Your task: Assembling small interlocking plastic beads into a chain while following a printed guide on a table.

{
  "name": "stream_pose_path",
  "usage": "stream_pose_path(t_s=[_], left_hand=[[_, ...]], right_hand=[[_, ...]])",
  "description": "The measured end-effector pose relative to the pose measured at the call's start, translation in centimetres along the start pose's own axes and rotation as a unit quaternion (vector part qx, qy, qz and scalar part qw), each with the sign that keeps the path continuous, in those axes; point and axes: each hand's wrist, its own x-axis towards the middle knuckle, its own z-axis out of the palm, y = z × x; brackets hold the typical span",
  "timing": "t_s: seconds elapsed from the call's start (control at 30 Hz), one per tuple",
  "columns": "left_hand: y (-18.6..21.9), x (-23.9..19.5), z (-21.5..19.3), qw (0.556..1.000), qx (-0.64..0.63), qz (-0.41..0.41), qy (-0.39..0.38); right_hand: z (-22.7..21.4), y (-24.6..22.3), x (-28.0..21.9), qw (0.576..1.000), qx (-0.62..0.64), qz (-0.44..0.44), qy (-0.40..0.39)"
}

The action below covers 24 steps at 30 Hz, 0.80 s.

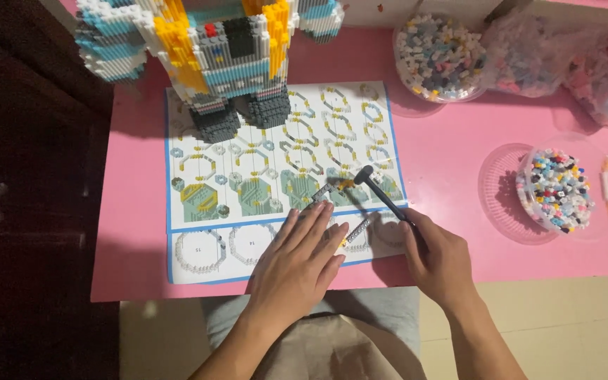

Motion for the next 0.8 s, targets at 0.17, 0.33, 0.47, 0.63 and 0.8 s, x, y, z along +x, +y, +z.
stream_pose_path(t_s=[0.17,0.33,0.47,0.63,0.8], left_hand=[[-0.3,-0.4,-0.3,0.992,-0.098,-0.033,0.075],[-0.7,-1.2,-0.1,0.960,-0.236,-0.112,0.105],[-1.0,-1.2,-0.2,0.954,-0.245,-0.142,0.094],[-1.3,-1.4,-0.1,0.938,-0.288,-0.171,0.092],[-1.4,-1.3,-0.7,0.896,-0.373,-0.210,0.116]], right_hand=[[0.4,-1.2,0.4,1.000,0.007,-0.015,-0.003],[0.6,-2.6,1.1,0.999,0.027,-0.031,-0.019],[0.5,-3.2,1.4,0.998,0.030,-0.056,-0.028],[0.9,-3.2,0.9,0.994,0.037,-0.101,-0.026],[1.2,-3.5,-0.1,0.990,0.068,-0.114,-0.051]])
